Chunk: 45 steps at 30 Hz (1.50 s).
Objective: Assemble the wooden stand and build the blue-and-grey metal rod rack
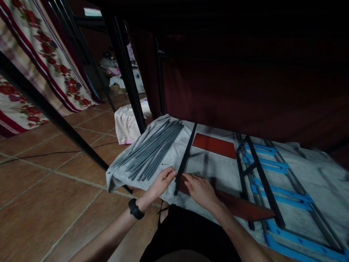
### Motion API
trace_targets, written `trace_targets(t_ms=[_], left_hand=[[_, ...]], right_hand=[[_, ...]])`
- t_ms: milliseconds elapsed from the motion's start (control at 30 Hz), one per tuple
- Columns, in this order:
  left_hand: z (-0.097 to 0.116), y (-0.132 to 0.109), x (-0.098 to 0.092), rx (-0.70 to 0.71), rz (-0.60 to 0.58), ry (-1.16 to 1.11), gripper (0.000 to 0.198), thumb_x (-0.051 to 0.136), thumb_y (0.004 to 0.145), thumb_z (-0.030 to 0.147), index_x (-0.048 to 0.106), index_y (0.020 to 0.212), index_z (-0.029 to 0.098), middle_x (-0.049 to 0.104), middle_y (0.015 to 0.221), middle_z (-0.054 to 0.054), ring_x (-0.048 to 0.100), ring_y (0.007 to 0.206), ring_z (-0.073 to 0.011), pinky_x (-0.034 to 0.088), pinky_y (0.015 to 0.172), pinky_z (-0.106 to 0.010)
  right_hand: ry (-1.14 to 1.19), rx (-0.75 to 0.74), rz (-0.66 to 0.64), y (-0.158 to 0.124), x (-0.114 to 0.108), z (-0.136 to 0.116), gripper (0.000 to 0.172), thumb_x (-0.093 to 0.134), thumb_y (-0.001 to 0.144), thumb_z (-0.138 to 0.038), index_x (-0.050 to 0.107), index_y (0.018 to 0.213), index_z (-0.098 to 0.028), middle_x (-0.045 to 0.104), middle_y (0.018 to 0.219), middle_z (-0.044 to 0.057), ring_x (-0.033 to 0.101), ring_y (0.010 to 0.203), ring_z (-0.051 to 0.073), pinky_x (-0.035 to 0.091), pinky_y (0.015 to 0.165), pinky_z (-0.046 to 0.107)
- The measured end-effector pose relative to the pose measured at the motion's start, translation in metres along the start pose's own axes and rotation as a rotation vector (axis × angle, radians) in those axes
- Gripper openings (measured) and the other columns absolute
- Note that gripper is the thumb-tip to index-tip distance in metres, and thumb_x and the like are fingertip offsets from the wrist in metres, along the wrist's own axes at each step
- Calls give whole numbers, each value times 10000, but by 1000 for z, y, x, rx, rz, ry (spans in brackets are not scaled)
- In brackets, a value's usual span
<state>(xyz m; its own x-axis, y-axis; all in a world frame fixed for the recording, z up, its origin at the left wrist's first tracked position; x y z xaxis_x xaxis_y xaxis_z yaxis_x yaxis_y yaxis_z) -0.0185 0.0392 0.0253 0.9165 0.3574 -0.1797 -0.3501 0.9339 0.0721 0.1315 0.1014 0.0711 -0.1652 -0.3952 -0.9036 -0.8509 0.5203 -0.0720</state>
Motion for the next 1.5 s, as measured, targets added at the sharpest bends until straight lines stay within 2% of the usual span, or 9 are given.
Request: trace_targets(t_ms=[133, 300, 533, 733, 967, 1067, 1200, 1433, 1500], left_hand=[[6, 0, -3, 91, -9, 25, 314, 581, 914, 494, 589, 902, 180, 529, 794, 10, 489, 748, -141, 397, 704, -266], [-9, 4, 4, -61, -14, -10, 427, 501, 931, 576, 443, 721, 208, 382, 629, 57, 372, 588, -112, 322, 579, -256], [-7, 2, 4, -2, -41, -84, 398, 579, 888, 585, 520, 818, 198, 412, 687, 48, 392, 637, -115, 338, 600, -245], [-9, 1, 6, -71, -28, -51, 440, 512, 927, 605, 442, 748, 209, 375, 640, 61, 344, 591, -108, 300, 565, -246], [-5, 2, 2, 60, -72, -8, 316, 531, 952, 494, 525, 846, 196, 430, 745, 35, 409, 707, -127, 356, 661, -249], [-8, 2, 2, 28, -68, -61, 328, 549, 937, 515, 523, 863, 197, 431, 737, 38, 411, 686, -123, 354, 642, -247], [-10, 1, 4, -58, -52, -69, 420, 515, 930, 586, 457, 763, 205, 379, 666, 54, 360, 617, -115, 318, 597, -252], [7, -2, 2, 90, -84, 78, 331, 513, 950, 512, 531, 832, 204, 467, 769, 17, 457, 767, -154, 384, 742, -275], [6, -3, 2, 72, -81, 71, 332, 497, 958, 517, 532, 845, 207, 472, 770, 16, 456, 760, -155, 382, 728, -272]], right_hand=[[9, 0, -1, -1, 0, 0, 384, 376, 1016, -246, 580, 1338, -289, 694, 1307, 29, 676, 1116, 202, 469, 897, 331], [0, 1, -13, -1, 0, 0, 395, 368, 1017, -245, 567, 1356, -281, 692, 1309, 43, 664, 1146, 203, 463, 929, 336], [-11, -1, -17, -2, -2, -1, 390, 365, 1019, -240, 564, 1350, -291, 694, 1304, 39, 663, 1147, 198, 463, 917, 325], [-20, 5, -24, -1, -2, -1, 392, 361, 1023, -252, 558, 1359, -291, 687, 1317, 44, 671, 1134, 202, 470, 912, 334], [-23, -11, -10, -2, -1, -1, 385, 362, 1026, -257, 565, 1352, -280, 688, 1314, 48, 673, 1130, 212, 473, 910, 341], [-25, -8, -19, -2, -1, -1, 381, 360, 1031, -268, 565, 1352, -279, 695, 1301, 44, 676, 1120, 211, 473, 900, 335], [-34, 0, -30, -2, -2, -2, 387, 364, 1028, -269, 556, 1364, -286, 692, 1308, 48, 666, 1141, 205, 475, 902, 336], [-37, 15, -49, -1, -1, -2, 387, 378, 1024, -268, 551, 1369, -295, 683, 1324, 45, 663, 1147, 203, 471, 912, 336], [-34, 9, -40, -1, -1, -1, 384, 379, 1024, -267, 552, 1365, -295, 686, 1317, 41, 664, 1145, 206, 471, 905, 332]])
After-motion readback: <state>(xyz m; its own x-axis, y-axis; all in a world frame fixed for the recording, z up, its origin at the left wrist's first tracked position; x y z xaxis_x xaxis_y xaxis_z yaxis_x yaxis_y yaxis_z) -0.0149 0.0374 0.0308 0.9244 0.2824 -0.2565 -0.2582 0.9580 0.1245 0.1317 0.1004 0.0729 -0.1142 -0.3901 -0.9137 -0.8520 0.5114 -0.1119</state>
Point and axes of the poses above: each hand's wrist, its own y-axis towards the middle knuckle, its own x-axis out of the palm, z = x × y, the point moved 6 cm from there along y, towards the middle knuckle
